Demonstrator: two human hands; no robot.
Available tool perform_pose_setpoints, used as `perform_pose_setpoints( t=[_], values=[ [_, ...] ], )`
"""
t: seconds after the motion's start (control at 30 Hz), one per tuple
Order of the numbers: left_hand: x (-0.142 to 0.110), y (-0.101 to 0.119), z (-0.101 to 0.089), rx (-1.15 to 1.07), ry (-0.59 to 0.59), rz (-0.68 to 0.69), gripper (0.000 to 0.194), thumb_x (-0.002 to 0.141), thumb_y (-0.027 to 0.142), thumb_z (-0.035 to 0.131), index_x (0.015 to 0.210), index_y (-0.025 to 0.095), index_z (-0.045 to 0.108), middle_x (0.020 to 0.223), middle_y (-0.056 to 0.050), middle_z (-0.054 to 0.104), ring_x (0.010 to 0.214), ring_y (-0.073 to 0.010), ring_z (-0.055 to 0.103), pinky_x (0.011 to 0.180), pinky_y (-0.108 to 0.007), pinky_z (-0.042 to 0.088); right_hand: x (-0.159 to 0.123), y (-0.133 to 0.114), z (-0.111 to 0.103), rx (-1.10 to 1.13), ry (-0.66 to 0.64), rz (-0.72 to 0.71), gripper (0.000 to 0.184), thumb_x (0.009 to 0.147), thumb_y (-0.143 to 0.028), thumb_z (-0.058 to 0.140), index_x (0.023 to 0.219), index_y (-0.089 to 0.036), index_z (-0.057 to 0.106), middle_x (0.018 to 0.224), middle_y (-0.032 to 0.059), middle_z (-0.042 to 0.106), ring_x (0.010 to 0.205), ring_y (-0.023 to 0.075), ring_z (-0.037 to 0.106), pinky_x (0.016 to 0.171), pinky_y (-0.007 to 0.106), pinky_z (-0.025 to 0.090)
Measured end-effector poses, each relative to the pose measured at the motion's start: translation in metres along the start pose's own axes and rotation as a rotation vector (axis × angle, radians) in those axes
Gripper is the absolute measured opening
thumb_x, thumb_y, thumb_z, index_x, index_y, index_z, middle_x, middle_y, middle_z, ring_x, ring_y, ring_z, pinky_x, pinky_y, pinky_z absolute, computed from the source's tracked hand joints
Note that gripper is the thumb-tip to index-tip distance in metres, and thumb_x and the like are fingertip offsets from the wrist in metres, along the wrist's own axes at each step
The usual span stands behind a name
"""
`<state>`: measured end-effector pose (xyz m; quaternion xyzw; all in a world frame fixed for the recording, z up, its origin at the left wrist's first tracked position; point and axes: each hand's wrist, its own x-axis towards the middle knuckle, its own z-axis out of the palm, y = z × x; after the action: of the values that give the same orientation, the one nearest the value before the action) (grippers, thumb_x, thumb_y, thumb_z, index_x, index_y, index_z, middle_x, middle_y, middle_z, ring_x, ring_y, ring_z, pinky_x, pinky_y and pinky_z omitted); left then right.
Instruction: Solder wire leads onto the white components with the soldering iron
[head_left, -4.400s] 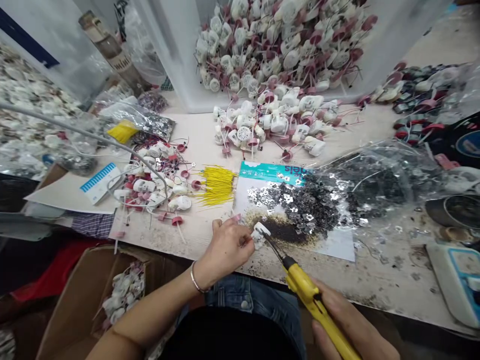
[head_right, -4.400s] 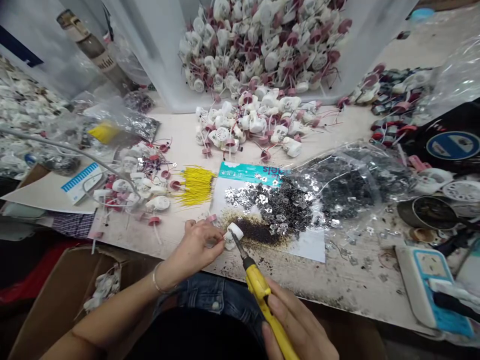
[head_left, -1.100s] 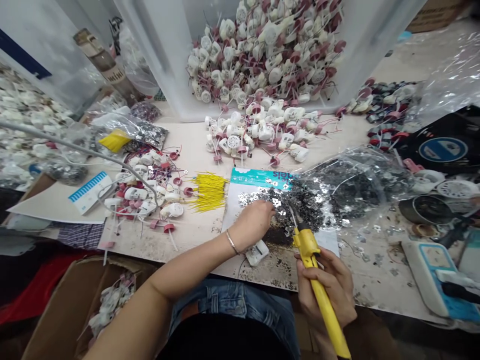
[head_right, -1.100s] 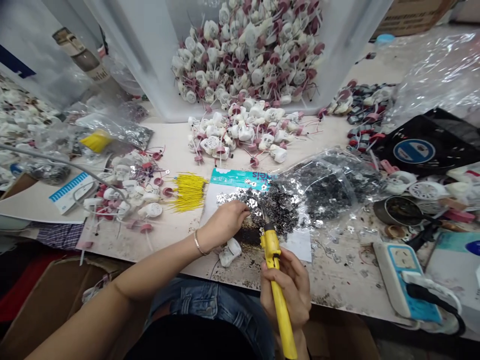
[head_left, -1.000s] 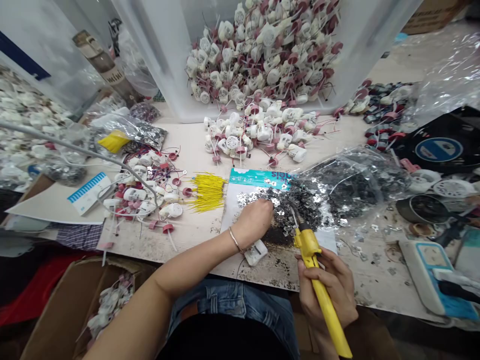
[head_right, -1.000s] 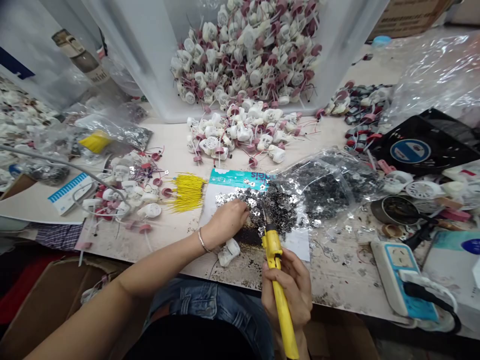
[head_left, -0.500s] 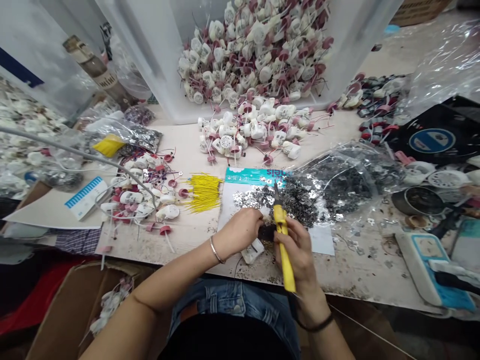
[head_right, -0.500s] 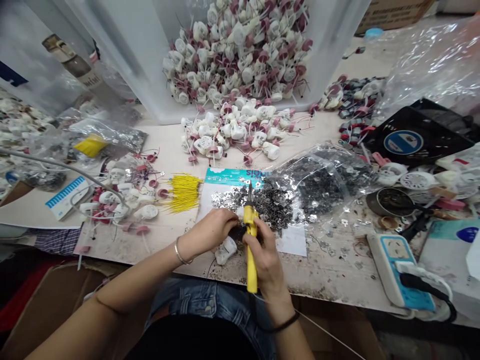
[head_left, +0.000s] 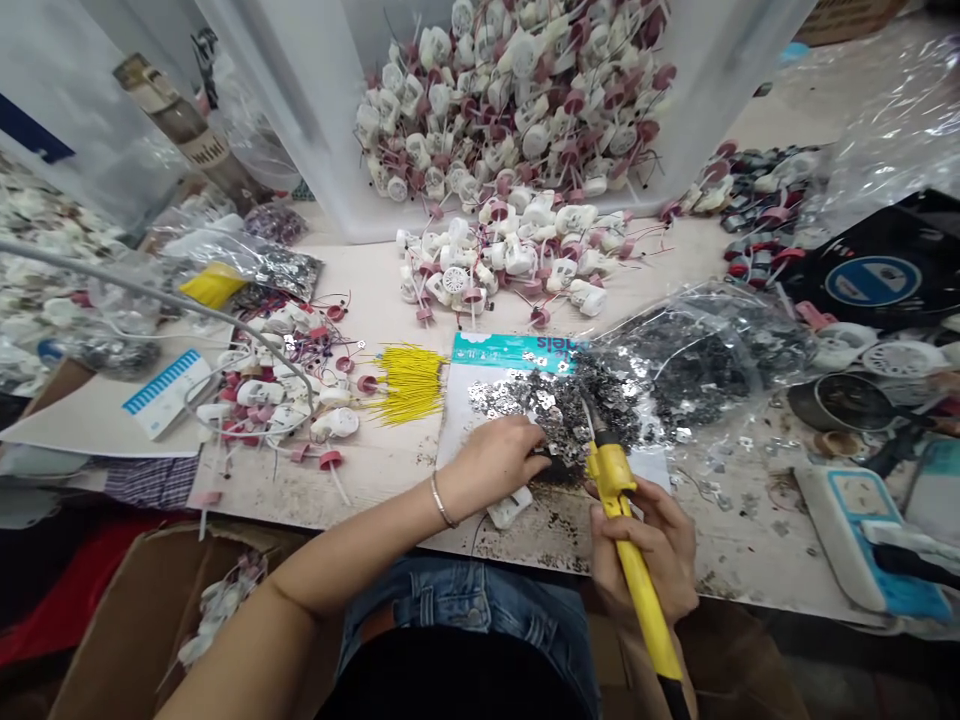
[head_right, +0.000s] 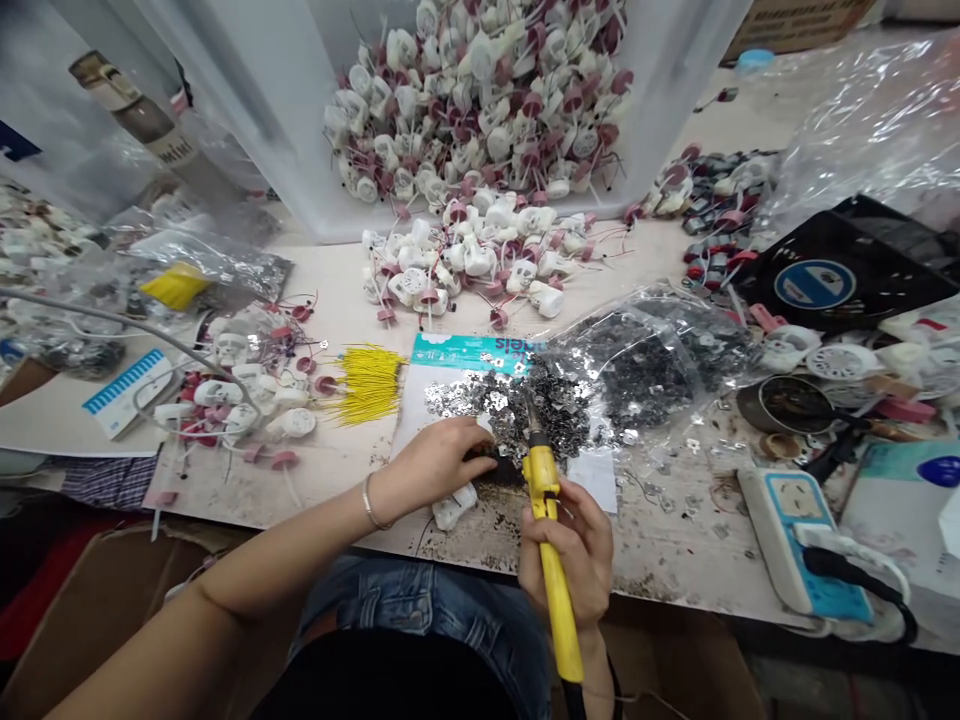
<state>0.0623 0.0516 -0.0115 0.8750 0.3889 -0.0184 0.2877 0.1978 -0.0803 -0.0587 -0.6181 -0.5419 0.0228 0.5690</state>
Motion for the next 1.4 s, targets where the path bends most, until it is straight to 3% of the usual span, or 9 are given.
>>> perform_pose_setpoints(
  t=[0.17, 0.33, 0.63, 0.77, 0.87, 1.0, 1.13, 1.23, 1.4],
  values=[
    [0.014, 0.003, 0.008, 0.190, -0.003, 0.171, 0.017, 0.092, 0.022, 0.051, 0.085, 0.015, 0.065, 0.088, -0.006, 0.064, 0.081, -0.0186, 0.062, 0.071, -0.028, 0.048, -0.003, -0.003, -0.010, -0.027, 0.017, 0.009, 0.019, 0.071, 0.000, 0.069, 0.069, -0.016, 0.060, 0.118, 0.0045, 0.057, 0.090, 0.0158, 0.068, 0.071, 0.027, 0.059],
    [0.003, -0.002, -0.001, 0.235, -0.049, 0.214, 0.018, 0.090, 0.015, 0.048, 0.080, 0.015, 0.063, 0.083, -0.004, 0.062, 0.074, -0.0166, 0.061, 0.065, -0.027, 0.047, -0.003, -0.006, -0.019, -0.050, 0.007, 0.019, 0.019, 0.069, 0.001, 0.069, 0.069, -0.016, 0.060, 0.117, 0.0033, 0.058, 0.090, 0.0147, 0.068, 0.073, 0.025, 0.058],
    [0.012, 0.000, 0.002, 0.215, -0.054, 0.226, 0.020, 0.092, 0.017, 0.048, 0.083, 0.014, 0.065, 0.086, -0.006, 0.062, 0.074, -0.0168, 0.061, 0.065, -0.027, 0.046, -0.002, 0.001, 0.006, 0.009, -0.045, -0.020, 0.017, 0.073, -0.002, 0.068, 0.074, -0.017, 0.059, 0.120, 0.0046, 0.054, 0.095, 0.0159, 0.067, 0.071, 0.026, 0.061],
    [0.007, -0.002, -0.007, 0.109, -0.098, 0.117, 0.022, 0.093, 0.019, 0.048, 0.084, 0.015, 0.068, 0.086, -0.006, 0.064, 0.074, -0.0164, 0.060, 0.065, -0.027, 0.045, 0.002, 0.002, 0.008, 0.022, -0.056, -0.059, 0.020, 0.072, 0.000, 0.067, 0.075, -0.018, 0.060, 0.123, 0.0034, 0.053, 0.101, 0.0160, 0.065, 0.074, 0.025, 0.061],
    [0.003, -0.010, -0.011, 0.050, -0.138, -0.010, 0.023, 0.090, 0.024, 0.056, 0.073, 0.015, 0.068, 0.070, -0.005, 0.064, 0.065, -0.0158, 0.059, 0.062, -0.026, 0.043, 0.001, 0.000, 0.003, 0.035, -0.057, -0.053, 0.021, 0.071, 0.001, 0.068, 0.077, -0.018, 0.061, 0.123, 0.0050, 0.056, 0.100, 0.0169, 0.066, 0.075, 0.025, 0.061],
    [0.000, -0.017, -0.010, 0.056, -0.069, -0.129, 0.029, 0.092, 0.029, 0.052, 0.072, 0.013, 0.066, 0.069, -0.006, 0.063, 0.069, -0.0179, 0.059, 0.066, -0.027, 0.044, -0.004, -0.005, -0.010, 0.072, -0.074, -0.042, 0.041, 0.070, -0.002, 0.071, 0.106, -0.019, 0.061, 0.111, 0.0071, 0.064, 0.100, 0.0206, 0.066, 0.076, 0.033, 0.062],
    [-0.016, -0.015, -0.013, 0.004, 0.041, -0.087, 0.025, 0.097, 0.020, 0.039, 0.091, 0.013, 0.063, 0.089, -0.008, 0.061, 0.084, -0.0170, 0.057, 0.078, -0.026, 0.045, -0.012, -0.007, -0.035, 0.030, -0.188, -0.070, 0.053, 0.073, 0.000, 0.066, 0.122, -0.019, 0.059, 0.120, 0.0091, 0.063, 0.105, 0.0232, 0.065, 0.081, 0.035, 0.061],
    [-0.029, -0.016, -0.015, -0.051, -0.005, -0.080, 0.024, 0.095, 0.015, 0.042, 0.088, 0.013, 0.064, 0.088, -0.007, 0.062, 0.080, -0.0161, 0.058, 0.074, -0.025, 0.045, -0.019, -0.008, -0.052, 0.085, -0.244, -0.058, 0.060, 0.075, 0.000, 0.062, 0.132, -0.014, 0.051, 0.123, 0.0106, 0.063, 0.104, 0.0246, 0.066, 0.078, 0.036, 0.062],
    [-0.029, -0.018, -0.005, -0.107, -0.044, -0.156, 0.014, 0.088, 0.021, 0.059, 0.083, 0.016, 0.071, 0.082, -0.004, 0.070, 0.076, -0.0156, 0.062, 0.070, -0.024, 0.045, -0.020, -0.011, -0.057, 0.058, -0.310, -0.085, 0.037, 0.076, -0.006, 0.063, 0.112, -0.013, 0.064, 0.111, 0.0098, 0.068, 0.100, 0.0250, 0.068, 0.076, 0.034, 0.063]
  ],
)
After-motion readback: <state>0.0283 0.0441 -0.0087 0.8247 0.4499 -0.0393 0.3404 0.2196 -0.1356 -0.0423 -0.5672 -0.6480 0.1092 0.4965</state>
